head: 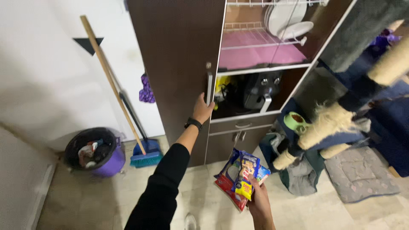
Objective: The person picks up food packets from a counter, places them inside a cabinet, and then wipes the counter surface with a cloth and a sponge.
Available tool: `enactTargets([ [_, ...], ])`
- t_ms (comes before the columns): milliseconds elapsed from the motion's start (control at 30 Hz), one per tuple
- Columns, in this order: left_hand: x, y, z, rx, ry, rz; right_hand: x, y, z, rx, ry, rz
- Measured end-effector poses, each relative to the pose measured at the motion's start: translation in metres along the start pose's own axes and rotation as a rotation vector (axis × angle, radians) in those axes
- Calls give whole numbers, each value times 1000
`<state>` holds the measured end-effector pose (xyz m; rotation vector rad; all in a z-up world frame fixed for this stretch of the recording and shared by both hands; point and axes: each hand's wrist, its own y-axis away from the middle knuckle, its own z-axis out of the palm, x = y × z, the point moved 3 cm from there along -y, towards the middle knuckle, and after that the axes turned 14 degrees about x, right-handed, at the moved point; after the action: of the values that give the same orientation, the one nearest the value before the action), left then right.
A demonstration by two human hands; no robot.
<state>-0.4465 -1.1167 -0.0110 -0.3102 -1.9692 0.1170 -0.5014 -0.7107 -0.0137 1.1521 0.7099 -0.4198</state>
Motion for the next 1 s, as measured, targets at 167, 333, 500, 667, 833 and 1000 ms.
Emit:
enactTargets([
  [167, -31, -58, 55, 109, 55, -30, -17, -74, 39, 7, -22, 15],
  [333, -18, 24, 3, 182, 28, 48, -26, -119, 68, -22, 47, 53],
  [500, -28, 157, -66, 489, 45, 137, -38, -138, 102, -140, 126, 120],
  [667, -64, 212, -170, 752, -221, -97, -23, -130, 144, -223, 195, 142],
  [833, -92, 216, -253, 835, -350, -178, 13, -114, 179, -309, 270, 195],
  [1000, -80, 214, -261, 798, -435, -38, 46, -101, 212, -250, 350, 197],
])
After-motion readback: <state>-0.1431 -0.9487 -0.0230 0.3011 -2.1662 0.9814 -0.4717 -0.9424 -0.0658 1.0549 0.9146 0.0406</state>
